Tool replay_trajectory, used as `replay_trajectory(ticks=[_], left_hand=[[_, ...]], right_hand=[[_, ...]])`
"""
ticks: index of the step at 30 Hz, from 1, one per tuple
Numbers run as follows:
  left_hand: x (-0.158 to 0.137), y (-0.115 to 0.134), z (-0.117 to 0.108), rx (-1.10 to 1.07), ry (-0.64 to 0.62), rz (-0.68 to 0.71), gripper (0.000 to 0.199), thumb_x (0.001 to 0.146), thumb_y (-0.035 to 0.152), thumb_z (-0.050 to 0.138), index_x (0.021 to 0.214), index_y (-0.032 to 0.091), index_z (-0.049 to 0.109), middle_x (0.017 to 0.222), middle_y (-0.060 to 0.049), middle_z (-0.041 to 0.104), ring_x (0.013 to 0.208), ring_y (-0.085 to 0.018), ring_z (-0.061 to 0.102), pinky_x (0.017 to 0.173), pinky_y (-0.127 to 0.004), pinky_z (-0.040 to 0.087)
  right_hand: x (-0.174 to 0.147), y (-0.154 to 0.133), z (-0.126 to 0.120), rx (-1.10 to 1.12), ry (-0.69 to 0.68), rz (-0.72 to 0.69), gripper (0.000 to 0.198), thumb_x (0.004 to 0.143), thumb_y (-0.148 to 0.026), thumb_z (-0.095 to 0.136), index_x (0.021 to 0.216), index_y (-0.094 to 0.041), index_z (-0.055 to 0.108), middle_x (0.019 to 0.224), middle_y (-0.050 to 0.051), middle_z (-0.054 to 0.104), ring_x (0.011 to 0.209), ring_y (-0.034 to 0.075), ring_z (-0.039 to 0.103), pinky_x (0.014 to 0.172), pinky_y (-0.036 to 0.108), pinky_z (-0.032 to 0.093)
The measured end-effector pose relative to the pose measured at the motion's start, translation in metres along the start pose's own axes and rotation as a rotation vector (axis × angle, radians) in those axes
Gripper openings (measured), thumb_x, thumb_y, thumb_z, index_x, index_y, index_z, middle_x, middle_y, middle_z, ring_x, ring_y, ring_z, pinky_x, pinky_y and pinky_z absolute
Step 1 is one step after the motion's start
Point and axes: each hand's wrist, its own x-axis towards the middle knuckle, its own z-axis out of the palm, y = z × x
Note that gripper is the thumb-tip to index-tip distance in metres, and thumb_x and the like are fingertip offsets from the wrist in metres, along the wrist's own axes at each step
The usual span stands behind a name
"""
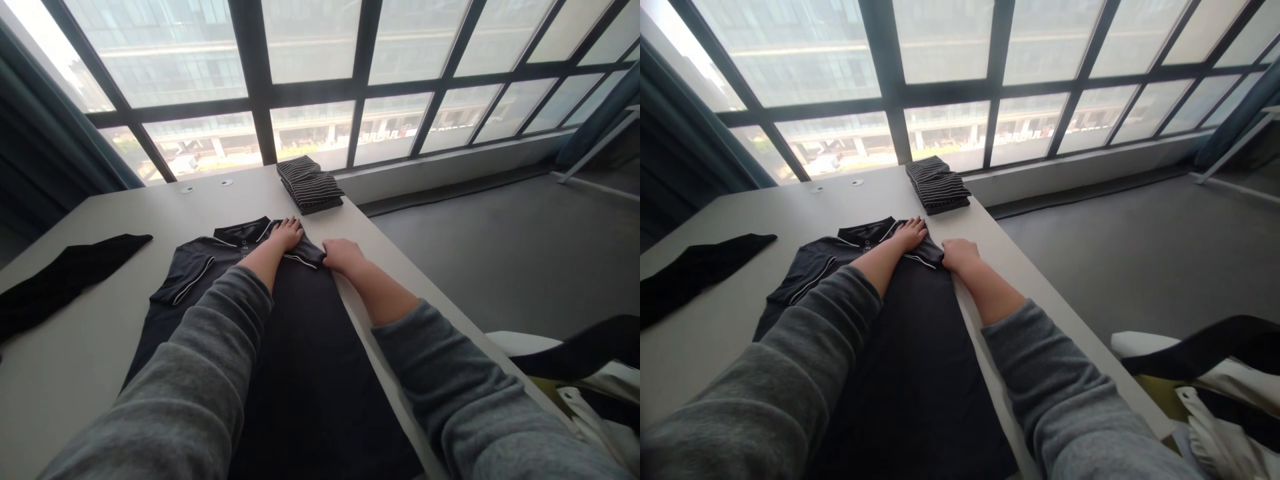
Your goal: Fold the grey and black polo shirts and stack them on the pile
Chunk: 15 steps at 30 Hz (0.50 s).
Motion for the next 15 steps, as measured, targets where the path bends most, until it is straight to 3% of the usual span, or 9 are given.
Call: replay_trajectory(ticks=[5, 9, 13, 15], left_hand=[[-0.019, -0.006, -0.011, -0.013, 0.177, 0.017, 0.056, 0.112, 0.034, 0.027, 0.161, 0.013, 0.043, 0.174, -0.014, 0.030, 0.158, -0.025, 0.033, 0.131, -0.037, 0.024], [-0.040, -0.014, -0.007, 0.009, 0.162, 0.032, 0.053, 0.109, 0.048, 0.038, 0.152, 0.024, 0.058, 0.163, -0.007, 0.050, 0.150, -0.027, 0.045, 0.129, -0.041, 0.030], [-0.047, -0.016, 0.001, 0.033, 0.113, -0.001, 0.056, 0.109, 0.052, 0.033, 0.158, 0.031, 0.052, 0.171, -0.003, 0.041, 0.158, -0.028, 0.033, 0.131, -0.049, 0.023], [-0.043, -0.015, 0.002, 0.044, 0.081, -0.045, 0.061, 0.108, 0.058, 0.031, 0.162, 0.033, 0.046, 0.174, -0.004, 0.033, 0.161, -0.032, 0.026, 0.130, -0.059, 0.020]], right_hand=[[0.001, 0.005, -0.008, 0.017, 0.066, 0.023, 0.032, 0.090, -0.020, 0.060, 0.120, -0.020, 0.071, 0.121, 0.016, 0.076, 0.111, 0.032, 0.070, 0.090, 0.037, 0.053], [0.005, 0.004, -0.004, 0.111, 0.038, -0.021, 0.031, 0.092, -0.025, 0.061, 0.122, -0.020, 0.067, 0.122, 0.014, 0.075, 0.111, 0.029, 0.069, 0.088, 0.033, 0.051], [0.007, 0.003, 0.005, 0.151, -0.012, -0.063, 0.044, 0.087, -0.024, 0.068, 0.130, -0.021, 0.060, 0.125, 0.012, 0.074, 0.110, 0.028, 0.070, 0.086, 0.031, 0.050], [0.008, 0.004, 0.008, 0.134, 0.011, -0.047, 0.038, 0.091, -0.021, 0.063, 0.129, -0.019, 0.061, 0.119, 0.012, 0.075, 0.108, 0.027, 0.070, 0.084, 0.030, 0.048]])
